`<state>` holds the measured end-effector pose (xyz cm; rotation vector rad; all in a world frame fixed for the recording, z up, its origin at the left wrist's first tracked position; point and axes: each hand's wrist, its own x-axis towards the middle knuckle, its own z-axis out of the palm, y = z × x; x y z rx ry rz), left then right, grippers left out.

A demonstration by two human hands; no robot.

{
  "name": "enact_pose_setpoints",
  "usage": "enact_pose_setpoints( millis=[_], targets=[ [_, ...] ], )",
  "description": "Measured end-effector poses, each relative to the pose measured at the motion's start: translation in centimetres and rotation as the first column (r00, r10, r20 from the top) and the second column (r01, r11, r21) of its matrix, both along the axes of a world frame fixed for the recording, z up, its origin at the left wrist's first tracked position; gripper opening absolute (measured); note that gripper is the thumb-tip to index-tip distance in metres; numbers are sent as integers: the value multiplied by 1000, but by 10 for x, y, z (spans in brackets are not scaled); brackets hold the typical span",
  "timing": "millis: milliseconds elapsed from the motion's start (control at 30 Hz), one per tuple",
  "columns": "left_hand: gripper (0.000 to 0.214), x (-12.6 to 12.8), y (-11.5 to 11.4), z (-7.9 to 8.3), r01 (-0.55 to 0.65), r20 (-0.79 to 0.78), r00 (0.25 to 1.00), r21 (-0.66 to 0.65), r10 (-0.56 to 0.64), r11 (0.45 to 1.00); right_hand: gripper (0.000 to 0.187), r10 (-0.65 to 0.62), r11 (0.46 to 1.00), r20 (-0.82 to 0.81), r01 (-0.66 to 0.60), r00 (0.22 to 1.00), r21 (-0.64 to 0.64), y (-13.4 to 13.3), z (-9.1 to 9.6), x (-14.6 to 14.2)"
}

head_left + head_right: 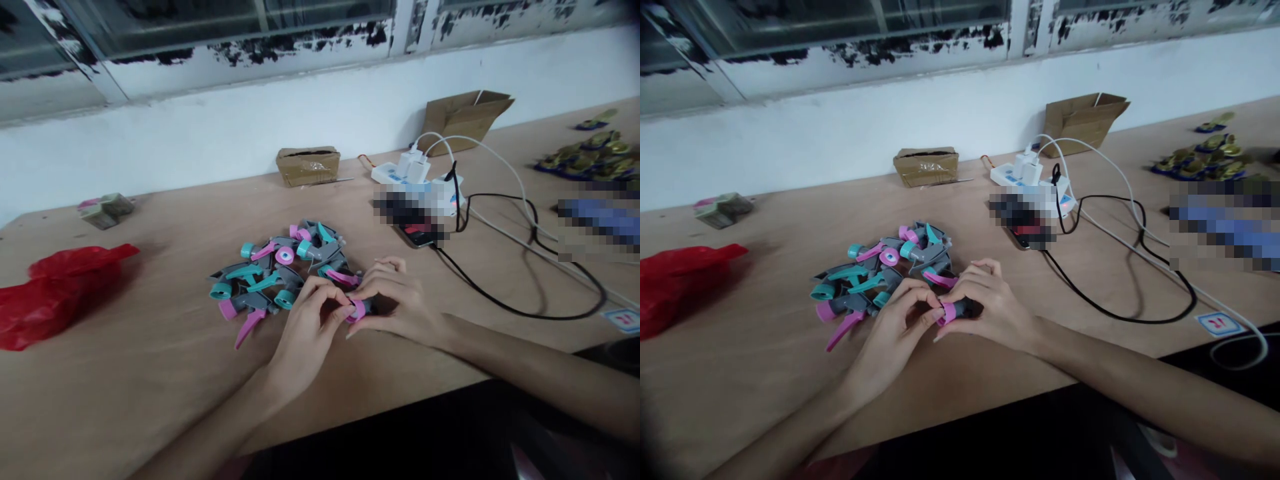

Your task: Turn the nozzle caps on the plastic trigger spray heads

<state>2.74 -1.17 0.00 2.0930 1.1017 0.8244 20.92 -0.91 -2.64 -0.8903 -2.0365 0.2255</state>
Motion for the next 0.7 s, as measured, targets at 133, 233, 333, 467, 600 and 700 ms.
enact_pose_setpoints(
  millis=[133,233,333,467,600,700],
  targets=[
    [10,2,-3,0,-38,6,999,66,38,997,31,-1,1000,-38,0,999,-13,0,-1,-1],
    [11,3,-6,-1,-50,6,999,96,49,994,31,-2,1000,-60,0,998,-25,-1,-1,-1],
    [11,4,-8,-2,-45,-10,999,91,46,995,31,-4,1000,-54,2,999,-28,-3,0,-1],
    [10,-1,-4,0,-40,-41,998,48,42,998,26,8,1000,21,-8,1000,-22,-4,1,2],
    [7,-7,3,5,-93,5,996,82,93,992,27,-24,998,16,25,1000,-49,-3,2,5],
    [7,-6,0,4,-89,-8,996,143,91,986,30,-16,998,-32,13,999,-66,-4,5,3]
  ],
)
